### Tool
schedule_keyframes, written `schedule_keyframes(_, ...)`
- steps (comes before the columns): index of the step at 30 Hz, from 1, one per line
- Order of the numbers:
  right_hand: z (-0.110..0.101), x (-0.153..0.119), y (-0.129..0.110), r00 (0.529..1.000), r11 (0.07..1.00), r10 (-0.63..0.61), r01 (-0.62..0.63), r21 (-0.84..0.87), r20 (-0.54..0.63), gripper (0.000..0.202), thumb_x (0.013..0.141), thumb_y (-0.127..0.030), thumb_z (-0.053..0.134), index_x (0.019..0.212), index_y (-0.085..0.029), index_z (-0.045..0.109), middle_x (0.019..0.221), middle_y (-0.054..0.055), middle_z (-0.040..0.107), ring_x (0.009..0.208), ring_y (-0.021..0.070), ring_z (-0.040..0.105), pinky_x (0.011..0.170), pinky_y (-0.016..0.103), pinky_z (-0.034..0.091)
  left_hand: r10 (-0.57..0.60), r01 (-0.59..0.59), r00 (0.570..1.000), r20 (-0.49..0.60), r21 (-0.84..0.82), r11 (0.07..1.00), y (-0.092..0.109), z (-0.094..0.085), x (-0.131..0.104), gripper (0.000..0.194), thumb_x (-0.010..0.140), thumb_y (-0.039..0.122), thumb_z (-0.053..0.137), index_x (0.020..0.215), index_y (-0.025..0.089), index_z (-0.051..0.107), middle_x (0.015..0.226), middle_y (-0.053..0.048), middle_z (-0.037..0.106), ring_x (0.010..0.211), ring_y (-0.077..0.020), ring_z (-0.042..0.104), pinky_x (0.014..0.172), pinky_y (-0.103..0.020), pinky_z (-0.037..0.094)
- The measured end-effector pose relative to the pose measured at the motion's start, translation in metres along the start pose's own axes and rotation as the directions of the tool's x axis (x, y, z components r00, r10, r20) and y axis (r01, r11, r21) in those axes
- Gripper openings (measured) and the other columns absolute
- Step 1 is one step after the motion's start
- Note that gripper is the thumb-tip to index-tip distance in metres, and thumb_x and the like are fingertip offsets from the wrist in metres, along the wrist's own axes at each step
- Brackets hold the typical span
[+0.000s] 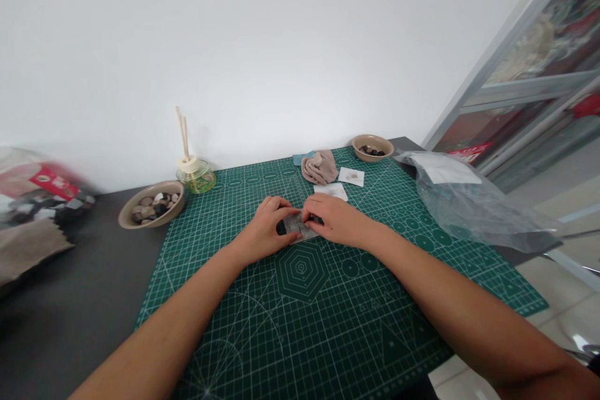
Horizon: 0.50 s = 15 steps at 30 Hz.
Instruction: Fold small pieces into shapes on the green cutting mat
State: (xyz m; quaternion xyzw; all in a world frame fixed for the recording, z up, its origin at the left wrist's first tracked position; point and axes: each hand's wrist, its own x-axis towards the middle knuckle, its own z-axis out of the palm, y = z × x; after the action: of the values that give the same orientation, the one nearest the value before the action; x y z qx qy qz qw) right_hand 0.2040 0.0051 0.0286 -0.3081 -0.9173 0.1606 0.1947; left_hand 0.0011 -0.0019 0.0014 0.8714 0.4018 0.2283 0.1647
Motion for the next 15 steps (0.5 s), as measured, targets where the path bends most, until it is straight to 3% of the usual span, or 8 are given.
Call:
schedule_keyframes(5,0.0026,0.0003,-0.0013,0.999,0.998,-0.050,0.050,0.047,0.007,0.010,0.080,-0.004,0.058,0.080,-0.014,0.058,0.084,0.005,0.058,0.080,0.0166,0.052,0.072,0.028,0.041,0.003,-0.003,1.000,0.002,0.007,1.000,0.0006,-0.0005,0.0004,0.032,0.073,0.029,0.070,0.104,0.020,0.063,0.107,-0.006,0.052,0.104,-0.0259,0.046,0.093,-0.043,0.041)
schedule_keyframes(11,-0.0014,-0.0015,-0.0001,1.000,1.000,0.014,-0.014,0.028,0.000,0.008,0.081,-0.008,0.059,0.085,-0.015,0.058,0.085,0.004,0.058,0.080,0.0172,0.053,0.072,0.029,0.042,-0.006,0.005,1.000,0.012,0.006,1.000,0.0030,-0.0019,0.0006,0.036,0.074,0.028,0.070,0.108,0.019,0.062,0.106,-0.008,0.051,0.103,-0.0258,0.045,0.092,-0.043,0.041)
schedule_keyframes(15,-0.0006,-0.0007,-0.0018,1.000,0.999,-0.008,0.007,0.049,0.022,0.010,0.081,-0.007,0.058,0.086,-0.015,0.060,0.087,0.005,0.059,0.081,0.0173,0.054,0.072,0.029,0.043,-0.006,0.005,1.000,0.014,0.009,1.000,0.0024,-0.0016,0.0008,0.033,0.074,0.030,0.070,0.105,0.021,0.063,0.107,-0.007,0.051,0.103,-0.0257,0.045,0.092,-0.042,0.041)
